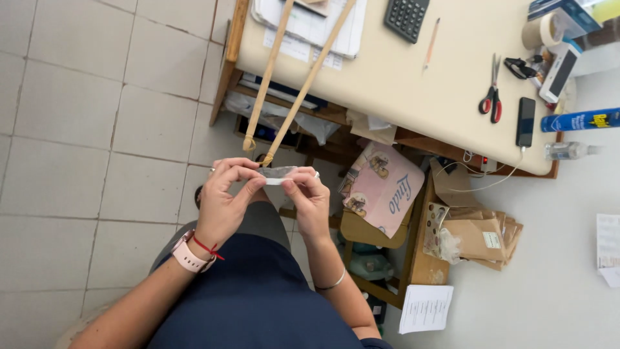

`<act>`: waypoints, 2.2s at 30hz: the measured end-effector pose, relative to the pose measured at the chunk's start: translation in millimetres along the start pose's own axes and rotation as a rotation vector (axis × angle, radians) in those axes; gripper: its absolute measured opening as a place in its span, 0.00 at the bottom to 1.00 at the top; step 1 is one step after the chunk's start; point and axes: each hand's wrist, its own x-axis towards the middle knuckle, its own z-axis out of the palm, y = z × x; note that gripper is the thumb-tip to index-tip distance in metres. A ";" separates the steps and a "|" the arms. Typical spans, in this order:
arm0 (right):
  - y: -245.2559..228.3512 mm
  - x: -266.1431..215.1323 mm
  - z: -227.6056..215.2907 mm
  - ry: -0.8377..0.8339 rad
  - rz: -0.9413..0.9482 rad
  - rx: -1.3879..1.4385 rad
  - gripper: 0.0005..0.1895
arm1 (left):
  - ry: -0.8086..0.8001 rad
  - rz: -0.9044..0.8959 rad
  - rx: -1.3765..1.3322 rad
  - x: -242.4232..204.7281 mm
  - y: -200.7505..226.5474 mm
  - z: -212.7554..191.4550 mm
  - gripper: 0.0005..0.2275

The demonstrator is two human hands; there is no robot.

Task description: The person prepares adhesive tape, cuts a strip with scissors, and wraps it around the base of a feather duster's wooden handle. They then place a small white label into a clear plastic sleeve and attach it to the handle. The person handles two feather dusters and secures the label on one.

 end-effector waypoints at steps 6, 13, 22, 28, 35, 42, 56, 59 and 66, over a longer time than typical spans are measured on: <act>7.8 -16.2 13.5 0.038 0.059 -0.069 0.06 | 0.039 -0.104 0.074 -21.5 -35.3 -1.9 0.05; 53.8 -23.5 -6.1 0.056 0.201 -0.231 0.06 | -0.028 -0.073 0.199 -29.8 -61.5 -2.9 0.06; 51.3 -5.1 -5.2 -0.265 -0.083 -0.422 0.10 | -0.509 0.571 0.909 25.2 -93.4 -4.6 0.08; 39.3 14.5 -3.6 -0.269 -0.139 -0.576 0.06 | -0.594 0.462 1.067 39.4 -91.4 -2.1 0.06; 56.3 17.2 -0.2 -0.198 0.055 -0.366 0.06 | -0.507 0.442 1.230 36.7 -82.7 1.4 0.04; 87.2 16.4 -2.9 -0.207 0.287 -0.055 0.12 | -0.514 0.366 1.211 50.1 -40.1 12.1 0.07; 98.0 49.5 7.8 0.053 0.560 0.559 0.14 | -0.407 0.247 0.860 71.2 -6.0 22.8 0.04; 92.4 66.2 5.6 0.039 0.554 0.565 0.16 | -0.298 0.208 0.825 60.0 1.5 9.1 0.05; 83.1 58.5 3.4 -0.075 0.607 0.600 0.24 | -0.365 -0.174 0.696 40.6 -15.3 18.2 0.09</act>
